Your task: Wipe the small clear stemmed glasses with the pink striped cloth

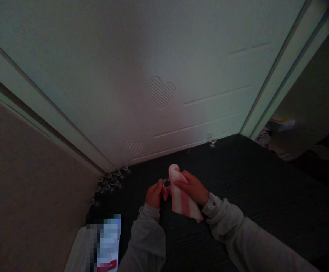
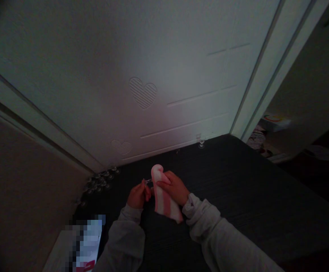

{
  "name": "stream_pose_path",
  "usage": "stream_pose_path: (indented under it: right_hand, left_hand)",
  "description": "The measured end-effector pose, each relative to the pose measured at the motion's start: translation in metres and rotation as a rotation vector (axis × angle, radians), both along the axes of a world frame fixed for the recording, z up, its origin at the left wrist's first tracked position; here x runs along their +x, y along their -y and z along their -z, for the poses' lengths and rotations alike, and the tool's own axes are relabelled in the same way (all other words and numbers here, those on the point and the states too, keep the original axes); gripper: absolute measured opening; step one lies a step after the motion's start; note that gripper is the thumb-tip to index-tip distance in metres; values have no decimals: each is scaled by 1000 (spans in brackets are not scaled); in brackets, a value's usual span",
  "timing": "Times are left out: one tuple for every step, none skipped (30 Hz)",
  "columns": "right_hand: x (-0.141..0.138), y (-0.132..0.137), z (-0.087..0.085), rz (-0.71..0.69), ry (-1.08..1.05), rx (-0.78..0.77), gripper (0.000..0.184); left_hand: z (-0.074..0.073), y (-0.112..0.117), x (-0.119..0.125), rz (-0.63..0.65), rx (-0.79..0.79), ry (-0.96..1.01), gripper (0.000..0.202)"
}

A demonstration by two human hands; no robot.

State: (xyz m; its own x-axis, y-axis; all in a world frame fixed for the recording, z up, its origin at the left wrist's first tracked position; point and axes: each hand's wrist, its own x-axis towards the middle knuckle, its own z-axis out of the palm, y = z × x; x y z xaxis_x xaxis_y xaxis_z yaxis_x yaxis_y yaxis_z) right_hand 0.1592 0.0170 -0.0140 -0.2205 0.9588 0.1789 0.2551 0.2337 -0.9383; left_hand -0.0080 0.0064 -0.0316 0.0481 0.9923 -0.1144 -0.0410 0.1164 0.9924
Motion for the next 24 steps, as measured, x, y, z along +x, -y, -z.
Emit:
stream_pose_path:
  right_hand:
    - [0, 0, 0, 7, 2, -3, 17]
    - [0, 0, 0, 12, 4, -6, 18]
    - [0, 0, 0, 16, 4, -11, 18]
    - [0, 0, 0, 18, 3, -16, 20]
    - [0, 1, 0, 20, 1, -22, 22]
    - [0, 1, 0, 20, -2, -28, 24]
    - [0, 1, 0, 21, -5, -33, 26]
    - [0, 2, 0, 22, -8, -36, 28]
    - [0, 2, 0, 25, -10, -39, 29]
    - [0, 2, 0, 29, -10, -41, 30]
    - [0, 2, 0, 33, -10, -42, 31]
    - [0, 1, 0, 37, -9, -43, 31]
    - [0, 1, 0, 40, -8, -44, 32]
    - [0, 1, -1, 42, -7, -45, 32]
    - [0, 0, -1, 43, -7, -46, 32]
    - [0, 0, -1, 45, -6, -47, 32]
    - [0, -1, -1, 47, -5, -47, 32]
    - [0, -1, -1, 49, -4, -48, 32]
    - [0, -1, -2, 50, -3, -48, 31]
    - [1, -1, -2, 52, -1, -47, 31]
    - [1, -1, -2, 52, 1, -45, 30]
    - [2, -1, -2, 52, 5, -43, 30]
    - [2, -1, -3, 53, 10, -38, 29]
    - [2, -1, -3, 55, 16, -30, 27]
  left_hand:
    - [0, 0, 0, -1, -2, -5, 52]
    - [0, 0, 1, -3, -2, -9, 52]
    - [0, 1, 1, -4, -1, -14, 51]
    - [-1, 1, 2, -5, 3, -19, 50]
    - [-2, 2, 3, -8, 9, -23, 49]
    - [-4, 2, 4, -13, 18, -25, 46]
    - [-5, 3, 5, -20, 28, -26, 43]
    - [-7, 4, 6, -28, 38, -25, 39]
    - [-9, 4, 7, -38, 48, -21, 36]
    - [-10, 5, 8, -47, 57, -14, 35]
    - [-12, 6, 9, -55, 66, -6, 36]
    - [-13, 7, 9, -62, 75, 3, 39]
    - [-14, 7, 10, -67, 85, 12, 41]
    - [-15, 8, 10, -71, 95, 19, 43]
    - [-16, 8, 10, -74, 103, 24, 45]
    - [-17, 8, 10, -76, 108, 26, 45]
    - [-18, 8, 10, -76, 109, 27, 45]
    - [-18, 8, 10, -76, 106, 25, 44]
    - [-19, 8, 10, -75, 100, 22, 42]
    - [-19, 7, 10, -73, 91, 17, 41]
    - [-19, 6, 10, -73, 82, 12, 39]
    - [-18, 5, 9, -73, 73, 6, 37]
    - [-18, 5, 9, -75, 65, 0, 35]
    - [-17, 4, 9, -79, 58, -6, 33]
